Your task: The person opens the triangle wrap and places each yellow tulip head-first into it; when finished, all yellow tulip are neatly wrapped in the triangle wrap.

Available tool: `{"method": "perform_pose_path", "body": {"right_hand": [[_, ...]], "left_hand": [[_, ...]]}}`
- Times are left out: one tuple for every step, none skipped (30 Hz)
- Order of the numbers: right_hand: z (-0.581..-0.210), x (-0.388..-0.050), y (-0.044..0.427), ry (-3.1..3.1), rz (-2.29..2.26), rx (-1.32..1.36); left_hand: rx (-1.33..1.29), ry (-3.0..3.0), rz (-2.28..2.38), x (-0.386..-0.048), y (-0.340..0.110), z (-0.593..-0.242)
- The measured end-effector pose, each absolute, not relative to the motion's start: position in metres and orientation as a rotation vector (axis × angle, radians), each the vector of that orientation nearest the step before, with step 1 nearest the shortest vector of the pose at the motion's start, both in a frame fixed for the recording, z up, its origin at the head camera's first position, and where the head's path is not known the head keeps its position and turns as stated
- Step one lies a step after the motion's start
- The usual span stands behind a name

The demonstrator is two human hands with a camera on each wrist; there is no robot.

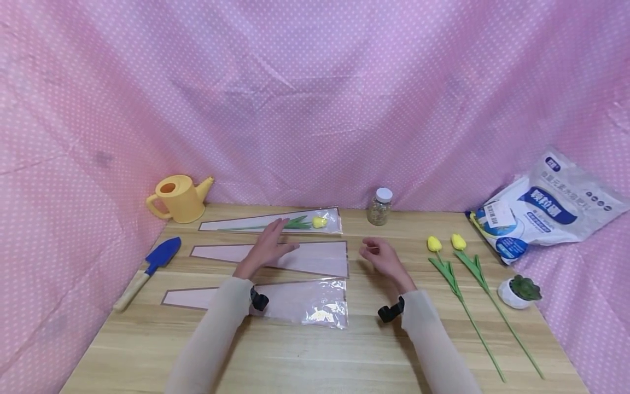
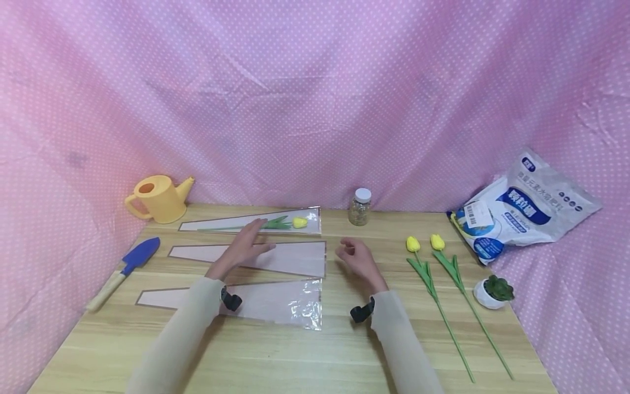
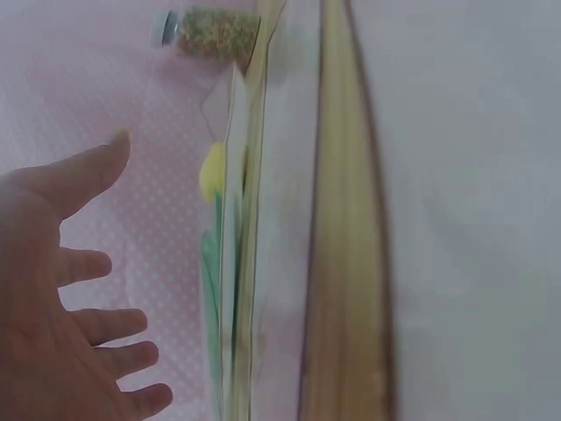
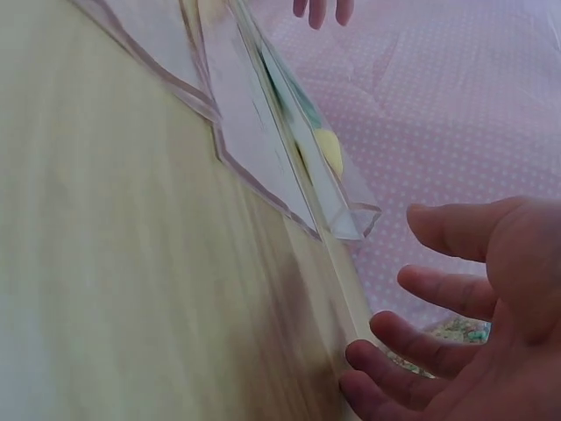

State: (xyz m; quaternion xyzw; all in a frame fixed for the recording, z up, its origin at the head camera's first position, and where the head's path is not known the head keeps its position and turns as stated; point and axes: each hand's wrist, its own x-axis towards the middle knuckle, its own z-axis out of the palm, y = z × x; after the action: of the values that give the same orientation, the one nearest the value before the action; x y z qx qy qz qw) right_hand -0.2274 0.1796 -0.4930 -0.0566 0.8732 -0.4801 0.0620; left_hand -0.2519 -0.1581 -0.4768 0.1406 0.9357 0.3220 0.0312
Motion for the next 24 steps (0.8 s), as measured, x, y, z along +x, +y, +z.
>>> {"method": "perform_pose_path", "body": {"right_hand": [[-0.493,-0.225,0.179,2.644,-1.453,-0.183],[-0.494,-0.223,0.179,2.654,-1.444,-0.203],[-0.495,-0.221,0.179,2.661,-1.439,-0.220],[-0.496,-0.219,0.178,2.667,-1.436,-0.232],[-0.497,-0.217,0.178,2.669,-1.433,-0.244],[-0.497,-0.215,0.177,2.675,-1.424,-0.257],[-0.498,-0.213,0.177,2.677,-1.419,-0.264],[-0.498,-0.211,0.176,2.680,-1.412,-0.276],[-0.499,-0.210,0.175,2.679,-1.411,-0.277],[-0.500,-0.208,0.174,2.680,-1.411,-0.273],[-0.500,-0.206,0.174,2.688,-1.403,-0.274],[-0.501,-0.204,0.173,2.696,-1.398,-0.273],[-0.501,-0.202,0.172,2.709,-1.390,-0.268],[-0.502,-0.200,0.171,2.716,-1.389,-0.257],[-0.502,-0.199,0.170,2.726,-1.381,-0.251],[-0.503,-0.197,0.169,2.740,-1.366,-0.247],[-0.504,-0.195,0.168,2.757,-1.347,-0.257],[-0.504,-0.194,0.168,2.768,-1.333,-0.268],[-0.505,-0.192,0.166,2.773,-1.331,-0.267],[-0.505,-0.191,0.165,2.777,-1.325,-0.272],[-0.506,-0.190,0.164,2.787,-1.314,-0.280],[-0.507,-0.190,0.164,2.796,-1.305,-0.287],[-0.507,-0.189,0.163,2.803,-1.303,-0.292],[-0.508,-0.189,0.162,2.806,-1.303,-0.285]], "left_hand": [[0.438,2.873,0.999,-0.249,-0.157,-0.478],[0.445,2.867,1.001,-0.246,-0.156,-0.479],[0.451,2.859,1.001,-0.243,-0.155,-0.480],[0.458,2.849,1.001,-0.240,-0.154,-0.481],[0.463,2.839,0.996,-0.237,-0.152,-0.481],[0.462,2.827,0.990,-0.234,-0.151,-0.482],[0.467,2.812,0.994,-0.231,-0.150,-0.483],[0.473,2.802,0.990,-0.229,-0.148,-0.483],[0.470,2.789,0.984,-0.226,-0.147,-0.483],[0.471,2.780,0.975,-0.225,-0.145,-0.484],[0.472,2.772,0.968,-0.222,-0.144,-0.484],[0.474,2.765,0.965,-0.221,-0.142,-0.484],[0.478,2.759,0.961,-0.219,-0.140,-0.484],[0.483,2.758,0.946,-0.217,-0.138,-0.485],[0.489,2.757,0.930,-0.215,-0.137,-0.485],[0.499,2.758,0.919,-0.214,-0.135,-0.485],[0.511,2.759,0.905,-0.212,-0.133,-0.486],[0.525,2.758,0.898,-0.210,-0.131,-0.486],[0.541,2.758,0.891,-0.208,-0.129,-0.487],[0.564,2.756,0.885,-0.207,-0.127,-0.488],[0.584,2.750,0.877,-0.205,-0.125,-0.488],[0.608,2.742,0.870,-0.203,-0.123,-0.489],[0.629,2.729,0.864,-0.202,-0.121,-0.490],[0.653,2.714,0.859,-0.200,-0.119,-0.491]]}}
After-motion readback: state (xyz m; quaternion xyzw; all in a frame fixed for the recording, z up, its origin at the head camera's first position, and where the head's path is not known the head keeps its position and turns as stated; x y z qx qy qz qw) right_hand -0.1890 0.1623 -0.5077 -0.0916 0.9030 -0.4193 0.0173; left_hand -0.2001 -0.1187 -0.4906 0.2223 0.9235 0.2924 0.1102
